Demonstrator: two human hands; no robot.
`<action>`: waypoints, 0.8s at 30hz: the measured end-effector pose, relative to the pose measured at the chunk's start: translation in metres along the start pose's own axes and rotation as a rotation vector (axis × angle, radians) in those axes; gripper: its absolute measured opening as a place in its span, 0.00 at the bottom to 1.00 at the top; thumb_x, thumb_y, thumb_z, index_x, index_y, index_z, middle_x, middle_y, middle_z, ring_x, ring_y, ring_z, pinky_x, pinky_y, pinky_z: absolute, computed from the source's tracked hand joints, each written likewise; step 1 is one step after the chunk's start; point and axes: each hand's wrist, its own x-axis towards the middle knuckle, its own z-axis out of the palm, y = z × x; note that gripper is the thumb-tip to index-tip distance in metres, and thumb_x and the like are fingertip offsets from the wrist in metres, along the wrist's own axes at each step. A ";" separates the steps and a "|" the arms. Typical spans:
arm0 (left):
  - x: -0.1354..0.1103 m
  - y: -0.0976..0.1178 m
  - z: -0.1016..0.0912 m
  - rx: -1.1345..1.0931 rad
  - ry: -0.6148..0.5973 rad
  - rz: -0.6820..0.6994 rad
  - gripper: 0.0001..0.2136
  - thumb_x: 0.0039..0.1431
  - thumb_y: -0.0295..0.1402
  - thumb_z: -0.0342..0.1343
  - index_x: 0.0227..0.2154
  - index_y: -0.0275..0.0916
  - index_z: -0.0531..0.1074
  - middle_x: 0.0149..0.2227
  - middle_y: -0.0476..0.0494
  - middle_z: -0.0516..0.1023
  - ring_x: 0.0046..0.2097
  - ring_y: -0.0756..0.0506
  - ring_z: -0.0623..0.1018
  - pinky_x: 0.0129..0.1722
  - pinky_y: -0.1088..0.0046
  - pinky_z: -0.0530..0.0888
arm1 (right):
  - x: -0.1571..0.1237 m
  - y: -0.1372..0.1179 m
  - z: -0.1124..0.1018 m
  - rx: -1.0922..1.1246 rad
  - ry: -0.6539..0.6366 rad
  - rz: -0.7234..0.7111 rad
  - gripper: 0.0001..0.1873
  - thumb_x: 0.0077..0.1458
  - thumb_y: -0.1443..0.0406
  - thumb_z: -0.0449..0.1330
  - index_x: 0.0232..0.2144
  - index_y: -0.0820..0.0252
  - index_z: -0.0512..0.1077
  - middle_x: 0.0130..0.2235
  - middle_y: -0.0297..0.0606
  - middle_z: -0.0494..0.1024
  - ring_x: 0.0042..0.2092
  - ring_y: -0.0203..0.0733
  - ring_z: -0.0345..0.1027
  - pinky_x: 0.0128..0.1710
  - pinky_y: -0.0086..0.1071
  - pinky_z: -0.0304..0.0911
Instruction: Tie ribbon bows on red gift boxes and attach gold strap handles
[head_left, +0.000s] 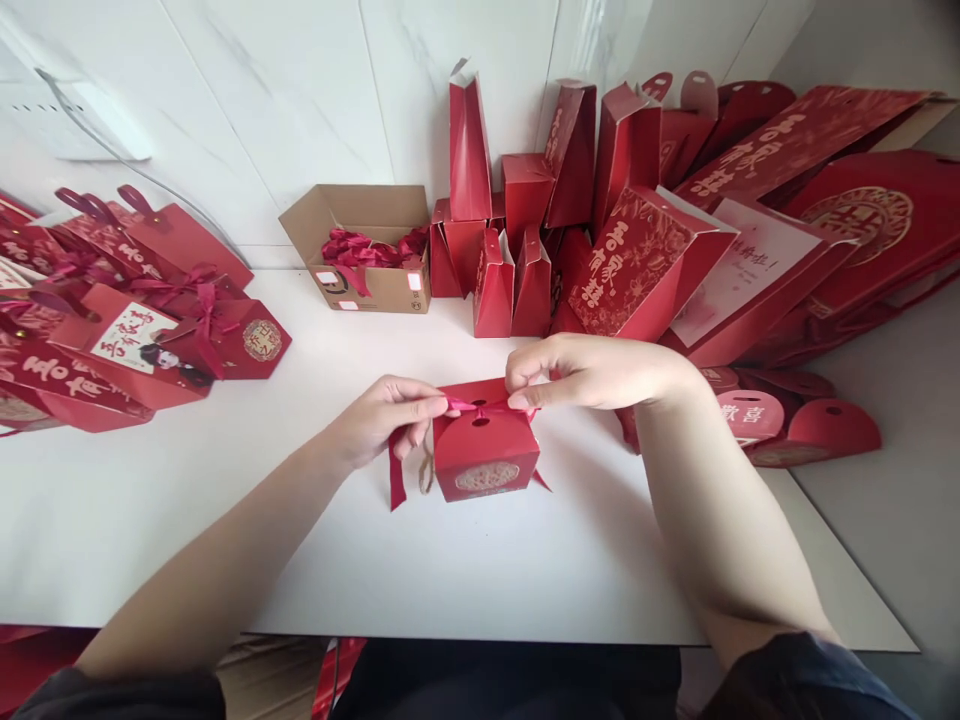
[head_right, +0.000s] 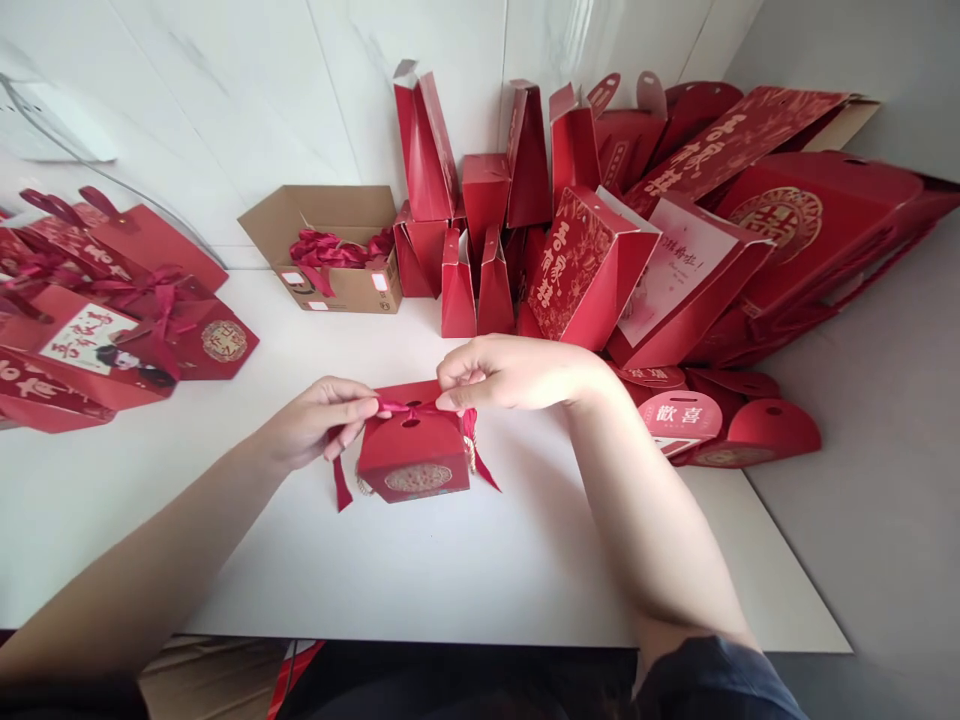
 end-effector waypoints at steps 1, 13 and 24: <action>0.005 0.007 -0.006 0.019 -0.015 0.005 0.11 0.53 0.39 0.62 0.31 0.35 0.78 0.14 0.53 0.69 0.13 0.56 0.65 0.13 0.83 0.61 | 0.000 0.000 -0.003 0.012 0.023 0.001 0.15 0.60 0.55 0.54 0.29 0.58 0.71 0.31 0.33 0.70 0.33 0.37 0.61 0.35 0.31 0.54; 0.046 0.048 -0.019 0.477 -0.319 -0.220 0.24 0.54 0.53 0.57 0.26 0.33 0.78 0.24 0.37 0.80 0.24 0.47 0.79 0.20 0.77 0.71 | 0.009 0.010 0.005 0.062 0.003 0.204 0.25 0.55 0.44 0.55 0.24 0.60 0.68 0.24 0.34 0.70 0.27 0.36 0.61 0.30 0.31 0.57; 0.043 0.043 -0.006 0.481 -0.410 -0.240 0.13 0.53 0.43 0.62 0.33 0.37 0.79 0.18 0.46 0.76 0.17 0.50 0.74 0.15 0.81 0.66 | 0.003 0.023 0.009 0.128 -0.038 0.156 0.20 0.54 0.50 0.60 0.31 0.62 0.76 0.17 0.26 0.60 0.20 0.30 0.50 0.20 0.27 0.48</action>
